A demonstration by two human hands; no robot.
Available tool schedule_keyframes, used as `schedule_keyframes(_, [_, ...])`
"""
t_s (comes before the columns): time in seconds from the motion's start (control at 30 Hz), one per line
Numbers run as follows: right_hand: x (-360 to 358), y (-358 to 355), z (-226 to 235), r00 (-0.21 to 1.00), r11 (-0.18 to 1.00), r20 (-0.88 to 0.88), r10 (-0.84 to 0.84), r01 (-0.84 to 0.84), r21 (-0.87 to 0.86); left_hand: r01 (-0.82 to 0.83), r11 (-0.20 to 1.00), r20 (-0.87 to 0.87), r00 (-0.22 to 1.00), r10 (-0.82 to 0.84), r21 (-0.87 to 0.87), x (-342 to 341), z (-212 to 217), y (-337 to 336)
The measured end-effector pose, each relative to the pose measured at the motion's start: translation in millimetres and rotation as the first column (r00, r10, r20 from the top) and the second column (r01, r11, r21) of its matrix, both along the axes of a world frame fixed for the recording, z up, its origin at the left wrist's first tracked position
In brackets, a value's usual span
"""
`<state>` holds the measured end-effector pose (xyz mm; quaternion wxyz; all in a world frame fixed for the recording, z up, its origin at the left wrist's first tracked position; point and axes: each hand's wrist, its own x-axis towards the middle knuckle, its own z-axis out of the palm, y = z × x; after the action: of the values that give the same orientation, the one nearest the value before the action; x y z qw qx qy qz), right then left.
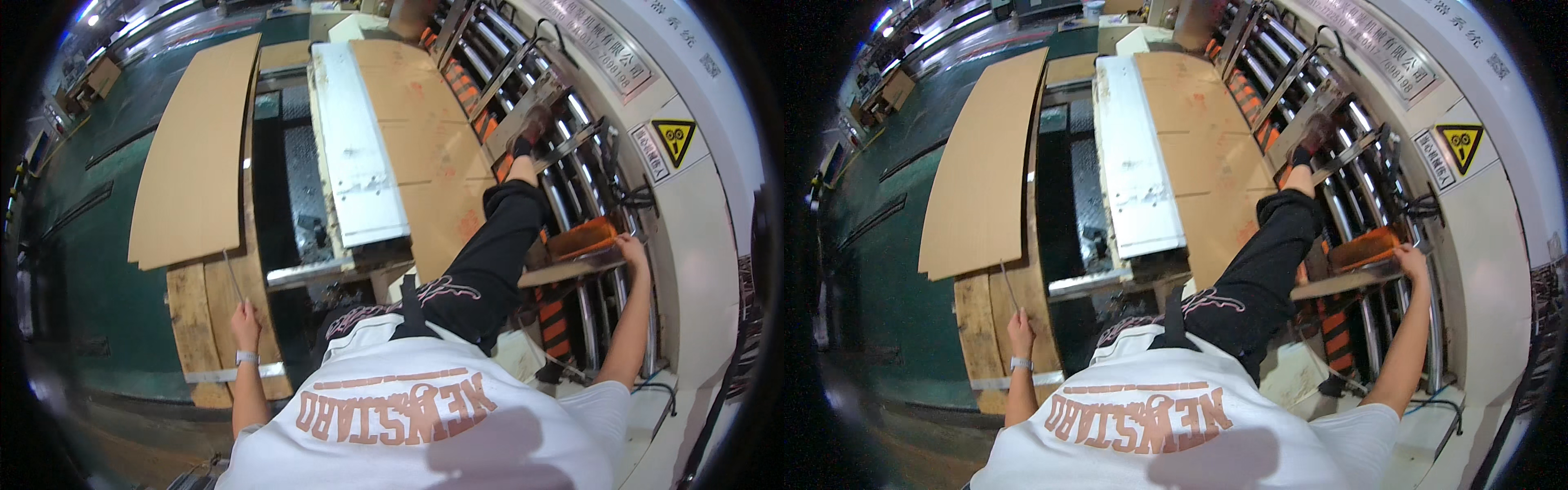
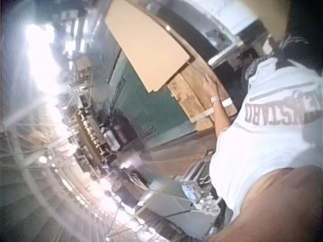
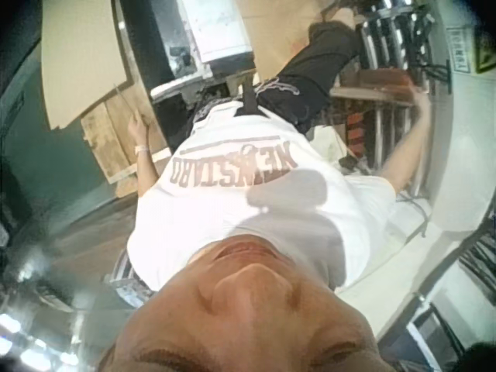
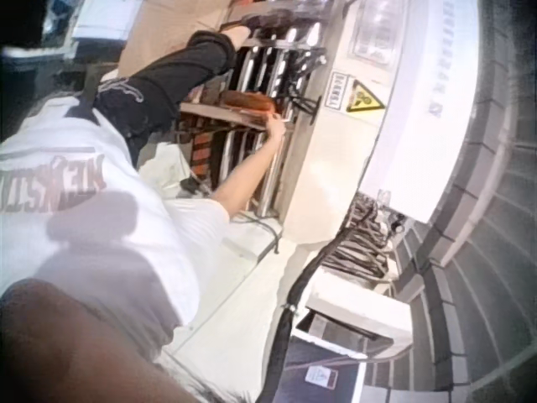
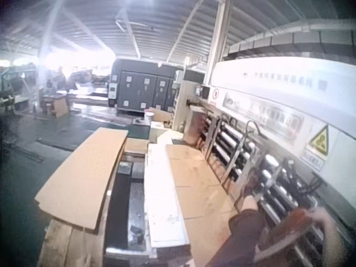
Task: The person uses a utility knife to cut the tape on a cardboard box placed on a conveyor belt. They then remove the box flaps and feed the cardboard sheet into the machine rollers. The person repeats this process with another cardboard sheet, cutting it and feeding it into the machine.
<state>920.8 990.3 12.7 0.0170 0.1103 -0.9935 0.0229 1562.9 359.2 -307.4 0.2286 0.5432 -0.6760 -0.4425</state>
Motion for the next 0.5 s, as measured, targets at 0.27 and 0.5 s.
schedule_keyframes(0.27, [-36.5, 33.6, 5.3, 0.997, 0.999, 0.072, 0.010, -0.006, -0.050, 0.206, 0.964, -0.465, 0.879, -0.108, 0.166, -55.0, 34.8, 40.1])
schedule_keyframes(0.5, [36.1, -19.1, 8.4, 0.999, 0.996, -0.039, -0.014, 0.017, 0.089, 0.164, 0.895, -0.527, 0.846, 0.089, 0.414, -35.1, 70.7, 101.3])
